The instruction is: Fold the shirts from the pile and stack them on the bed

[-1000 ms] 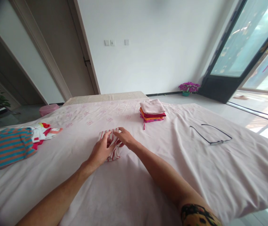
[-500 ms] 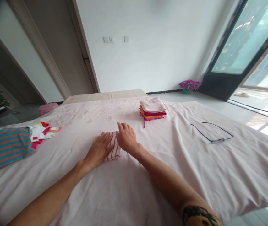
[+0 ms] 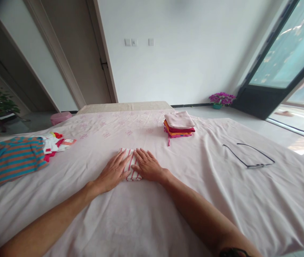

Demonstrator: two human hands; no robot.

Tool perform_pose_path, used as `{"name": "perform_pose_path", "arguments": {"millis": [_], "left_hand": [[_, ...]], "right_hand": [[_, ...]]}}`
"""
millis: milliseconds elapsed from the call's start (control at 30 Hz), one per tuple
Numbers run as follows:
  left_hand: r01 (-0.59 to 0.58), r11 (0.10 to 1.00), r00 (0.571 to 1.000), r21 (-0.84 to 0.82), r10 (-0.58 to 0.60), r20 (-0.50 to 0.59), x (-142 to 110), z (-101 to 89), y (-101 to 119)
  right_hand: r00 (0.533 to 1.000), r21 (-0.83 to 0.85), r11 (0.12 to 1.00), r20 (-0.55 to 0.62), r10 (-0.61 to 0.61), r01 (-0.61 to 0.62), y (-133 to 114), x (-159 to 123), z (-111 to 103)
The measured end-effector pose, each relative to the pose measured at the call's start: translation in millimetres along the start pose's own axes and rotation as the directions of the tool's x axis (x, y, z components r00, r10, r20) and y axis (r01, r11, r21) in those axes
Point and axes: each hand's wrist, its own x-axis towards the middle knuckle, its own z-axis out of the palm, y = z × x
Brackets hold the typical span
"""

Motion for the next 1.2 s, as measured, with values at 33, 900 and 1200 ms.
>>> {"name": "perform_pose_path", "arguments": {"millis": [33,900,1200], "left_hand": [[0.041,0.999,0.999,-0.029,-0.041,-0.001,-5,-0.9,-3],[0.197,0.98,0.969,-0.039,-0.201,-0.141,-9,-0.9,2],[0.171,0.966,0.983,0.191,-0.155,-0.098,-30,8.3,4]], "right_hand": [[1.0,0.019,1.0,0.01,-0.002,0.002,2,2,-2],[0.995,0.061,0.997,-0.098,-0.035,0.041,-22,28,-11],[0.998,0.069,0.996,0.018,0.055,-0.056,-19,25,1]]}}
